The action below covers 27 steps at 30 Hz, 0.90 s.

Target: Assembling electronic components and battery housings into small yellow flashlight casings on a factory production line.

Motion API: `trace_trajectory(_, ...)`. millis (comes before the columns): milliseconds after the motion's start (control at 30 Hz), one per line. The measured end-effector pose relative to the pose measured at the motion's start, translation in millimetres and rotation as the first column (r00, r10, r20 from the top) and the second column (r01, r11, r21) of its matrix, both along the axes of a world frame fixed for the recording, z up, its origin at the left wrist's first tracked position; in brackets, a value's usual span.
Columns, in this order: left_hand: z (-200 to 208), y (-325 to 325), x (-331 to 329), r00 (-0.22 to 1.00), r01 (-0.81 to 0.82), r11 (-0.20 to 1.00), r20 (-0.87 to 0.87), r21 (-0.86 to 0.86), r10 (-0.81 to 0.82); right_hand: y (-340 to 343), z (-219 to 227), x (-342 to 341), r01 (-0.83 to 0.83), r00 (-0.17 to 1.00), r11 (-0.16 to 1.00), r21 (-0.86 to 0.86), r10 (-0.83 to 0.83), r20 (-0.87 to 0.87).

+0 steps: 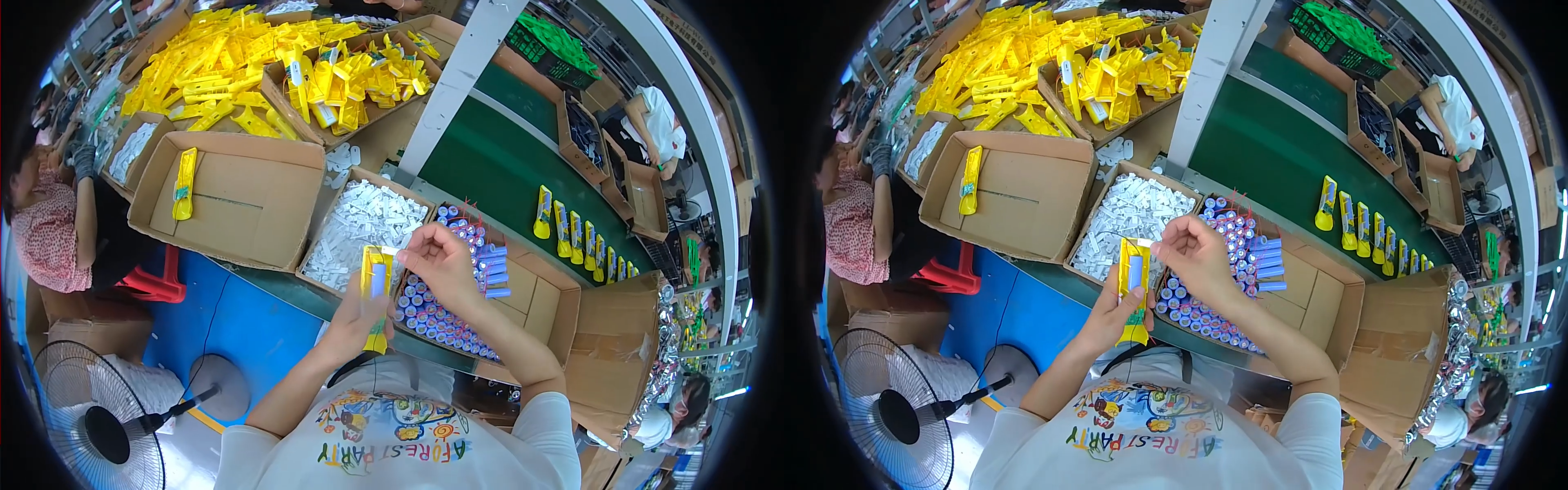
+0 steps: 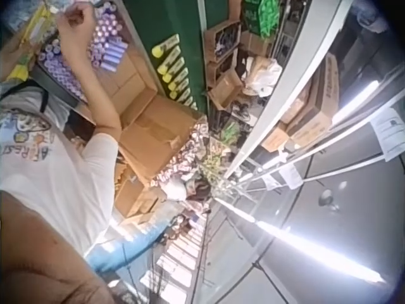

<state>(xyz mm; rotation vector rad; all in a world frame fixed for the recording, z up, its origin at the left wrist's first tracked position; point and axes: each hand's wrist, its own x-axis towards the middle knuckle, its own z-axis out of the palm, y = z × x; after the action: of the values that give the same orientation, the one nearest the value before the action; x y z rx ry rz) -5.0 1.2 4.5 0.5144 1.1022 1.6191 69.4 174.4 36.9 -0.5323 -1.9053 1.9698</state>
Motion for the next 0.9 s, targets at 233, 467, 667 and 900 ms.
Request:
trace_trajectory(233,-5.9,10.8,4.9,0.991,0.054,0.994,-0.127,0.091,-0.042,-6.1,5.8,1.6,0.116,0.993,0.993,0.026,-0.116,0.007)
trace_trajectory(467,2.0,17.6,-0.1,0.982,0.185,0.974,-0.002,0.131,-0.186,21.1,10.2,1.4,-0.209,0.978,0.978,-0.015,0.209,0.023)
trace_trajectory(667,14.3,-3.2,-162.4,0.75,-0.482,0.876,-0.509,0.014,0.421,228.3,-6.0,39.4,0.405,0.909,0.751,0.521,-0.393,-0.14)
trace_trajectory(900,-7.9,-91.8,-363.7,0.281,-0.93,0.199,-0.948,-0.308,-0.152,468.5,-117.4,88.7,-0.205,0.656,0.382,0.901,-0.63,0.416)
